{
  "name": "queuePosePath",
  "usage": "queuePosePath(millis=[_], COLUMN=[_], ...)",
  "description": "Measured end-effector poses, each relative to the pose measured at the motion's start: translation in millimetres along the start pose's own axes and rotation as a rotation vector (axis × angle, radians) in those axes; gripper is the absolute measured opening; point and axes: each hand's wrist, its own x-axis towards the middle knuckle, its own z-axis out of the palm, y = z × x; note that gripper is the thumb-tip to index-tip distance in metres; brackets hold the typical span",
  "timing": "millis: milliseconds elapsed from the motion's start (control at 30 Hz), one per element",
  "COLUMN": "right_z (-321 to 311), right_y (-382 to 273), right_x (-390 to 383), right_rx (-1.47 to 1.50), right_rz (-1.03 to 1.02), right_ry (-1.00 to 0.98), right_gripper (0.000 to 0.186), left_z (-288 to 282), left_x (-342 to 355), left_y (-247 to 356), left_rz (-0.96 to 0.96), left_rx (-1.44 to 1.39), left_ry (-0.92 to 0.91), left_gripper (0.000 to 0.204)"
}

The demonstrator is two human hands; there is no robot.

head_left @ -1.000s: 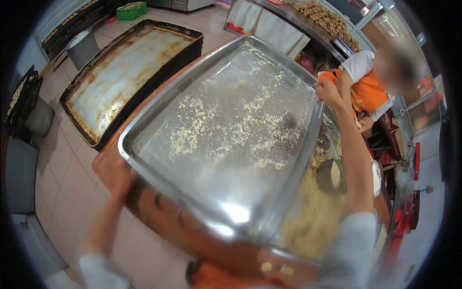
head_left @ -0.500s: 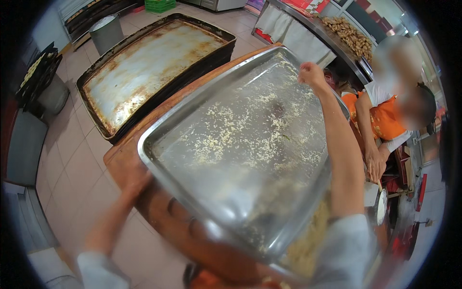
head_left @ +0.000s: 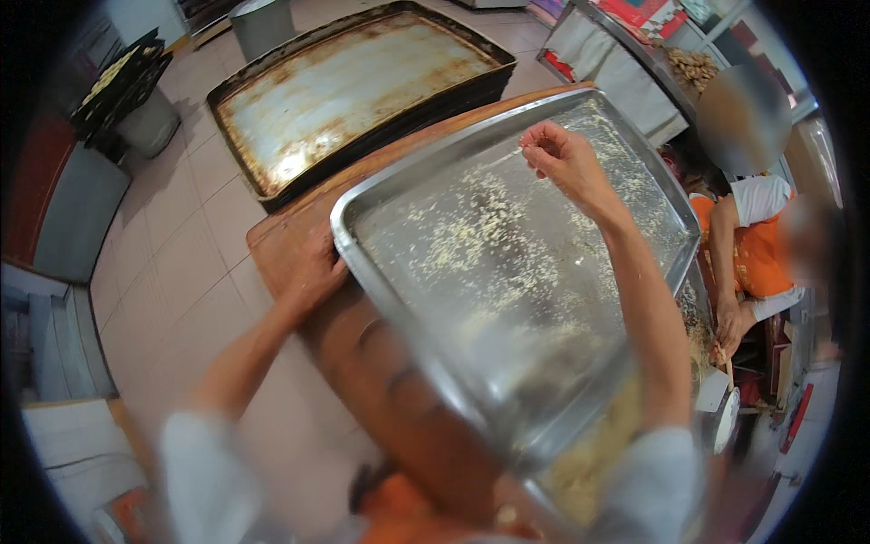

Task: The person prepares bread dough by shaping dough balls, filling them with a mixture, rolling dough into a long rope, and cleaning a metal tray by hand.

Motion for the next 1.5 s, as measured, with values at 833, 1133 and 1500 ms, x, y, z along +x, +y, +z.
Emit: queuePosePath(millis=[833, 1133, 1500], right_z=[54, 26, 40], right_y=[-71, -67, -38], right_x=[-253, -260, -172], right_rx=[-0.489, -0.469, -0.459], right_rz=[-0.11, -0.092, -0.404], right_ry=[-0.417, -0.174, -0.178], right_gripper=[0.036, 0.026, 0.026], left_z=[3, 6, 7], left_x=[1, 3, 2], left_y=[15, 7, 13], left_rz=[0.011, 0.004, 0.007], left_rx=[0.15, -0.044, 0.077], left_ry=[0.038, 0.043, 0.105], left_gripper=[0.029, 0.028, 0.032])
